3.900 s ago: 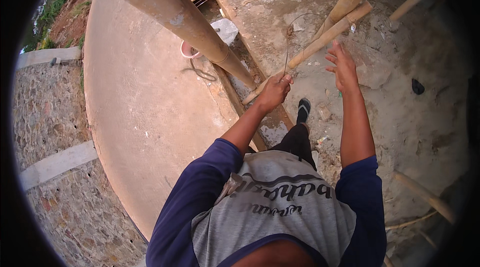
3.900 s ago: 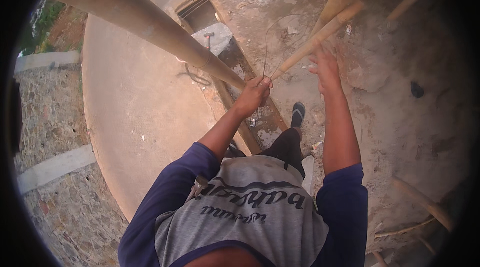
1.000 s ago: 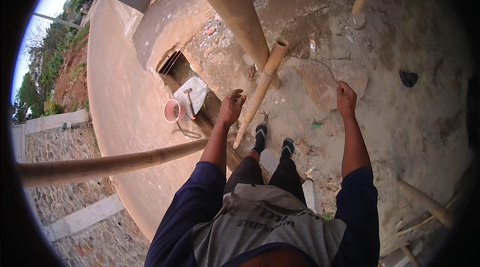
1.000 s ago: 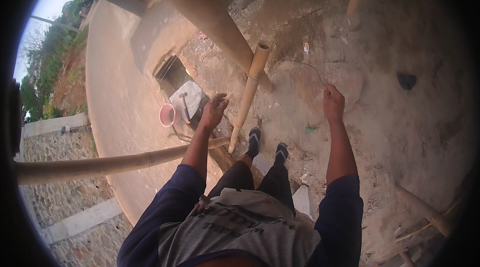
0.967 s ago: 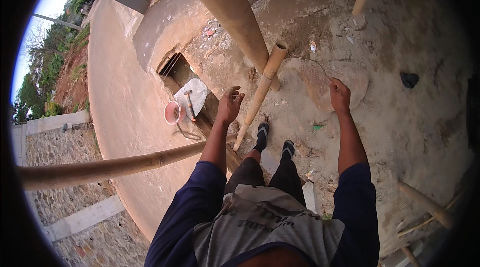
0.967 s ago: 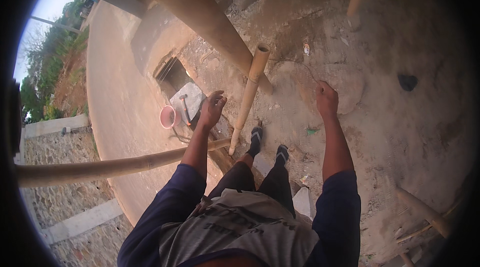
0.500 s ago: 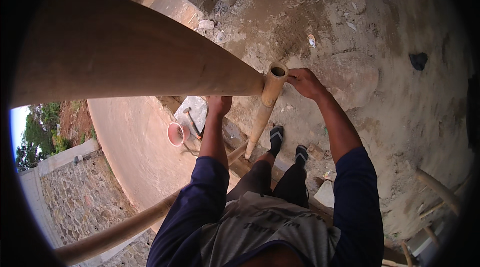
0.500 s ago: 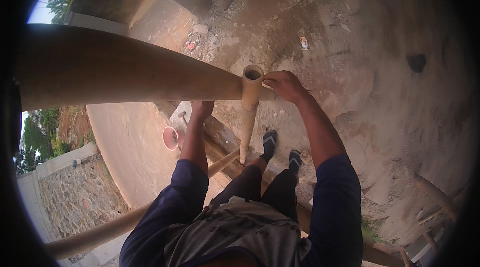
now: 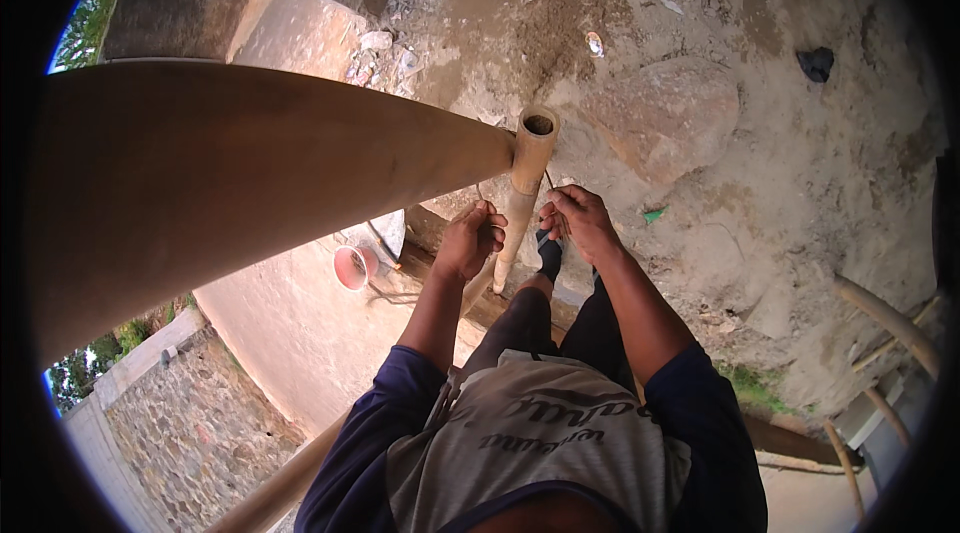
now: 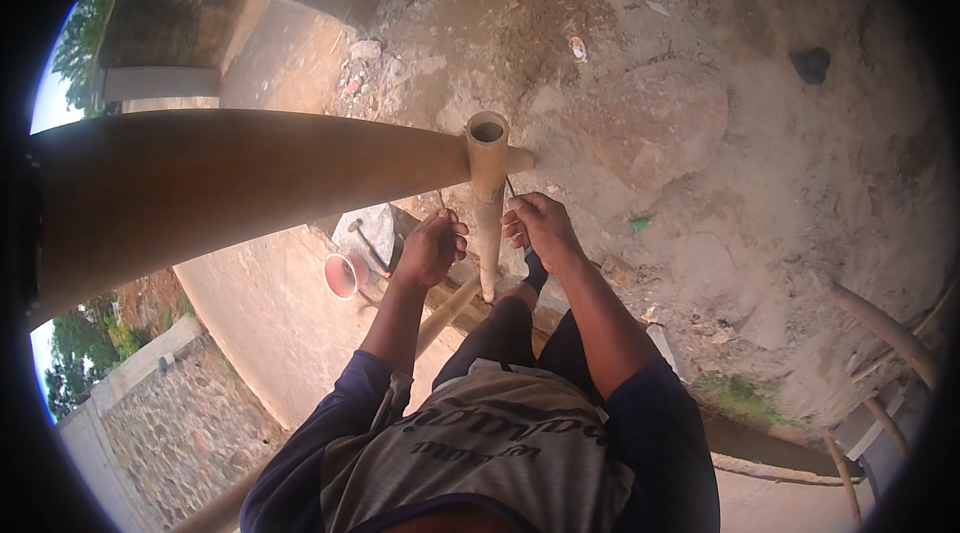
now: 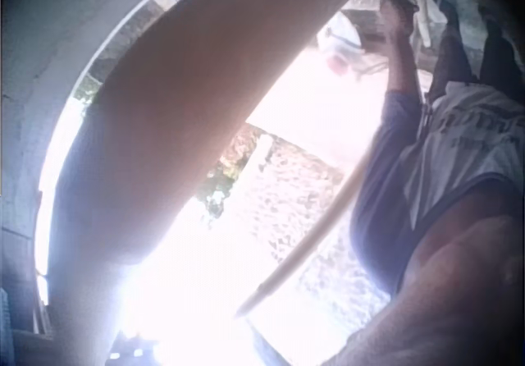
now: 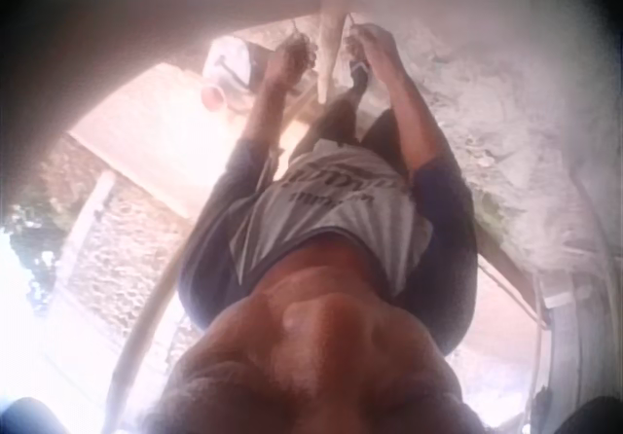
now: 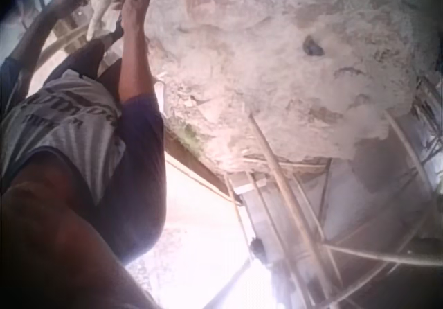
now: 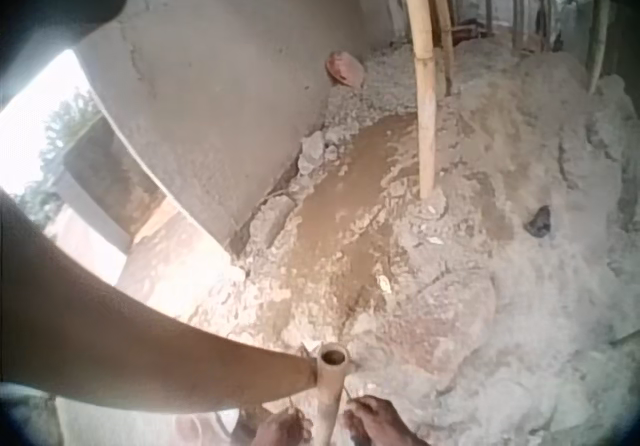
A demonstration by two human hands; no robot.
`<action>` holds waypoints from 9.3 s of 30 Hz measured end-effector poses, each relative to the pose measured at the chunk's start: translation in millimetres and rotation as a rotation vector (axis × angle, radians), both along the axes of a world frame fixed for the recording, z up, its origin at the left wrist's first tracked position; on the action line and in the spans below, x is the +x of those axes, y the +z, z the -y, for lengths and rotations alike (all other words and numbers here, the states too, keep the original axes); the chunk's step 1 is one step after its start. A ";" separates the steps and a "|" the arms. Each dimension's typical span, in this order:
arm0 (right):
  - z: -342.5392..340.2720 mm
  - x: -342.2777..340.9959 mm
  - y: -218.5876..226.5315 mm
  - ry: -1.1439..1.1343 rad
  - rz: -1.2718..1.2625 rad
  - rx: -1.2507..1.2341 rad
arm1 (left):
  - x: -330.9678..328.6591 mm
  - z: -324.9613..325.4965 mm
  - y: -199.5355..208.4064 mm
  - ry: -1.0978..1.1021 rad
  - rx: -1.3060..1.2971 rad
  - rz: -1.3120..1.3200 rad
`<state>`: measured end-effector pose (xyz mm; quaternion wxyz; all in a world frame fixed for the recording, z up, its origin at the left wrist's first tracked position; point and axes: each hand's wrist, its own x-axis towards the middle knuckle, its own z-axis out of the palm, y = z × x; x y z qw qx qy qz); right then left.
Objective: The person assembles bamboo scaffolding by hand-tying bamboo poles together using wire and pliers. They repeatedly measure, cut, and twist wire to secure joints between vertical and horizontal bamboo poles at a construction site.
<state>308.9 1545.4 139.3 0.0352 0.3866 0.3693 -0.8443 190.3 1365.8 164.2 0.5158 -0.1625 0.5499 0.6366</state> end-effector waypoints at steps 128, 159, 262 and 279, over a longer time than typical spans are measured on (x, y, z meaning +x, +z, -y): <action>80.7 119.6 118.1 0.489 -0.130 0.860 | 157.1 6.4 98.1 -0.381 -0.078 -0.489; 61.0 54.0 76.8 0.606 0.288 0.764 | 23.0 -32.6 -51.8 -0.567 -0.351 -1.154; 48.3 109.5 43.7 0.510 0.225 0.769 | 97.8 -71.3 -16.2 -0.002 0.130 0.108; 100.7 76.0 -40.0 0.140 -0.047 0.817 | 107.0 -54.3 -71.5 -0.304 -0.398 -0.850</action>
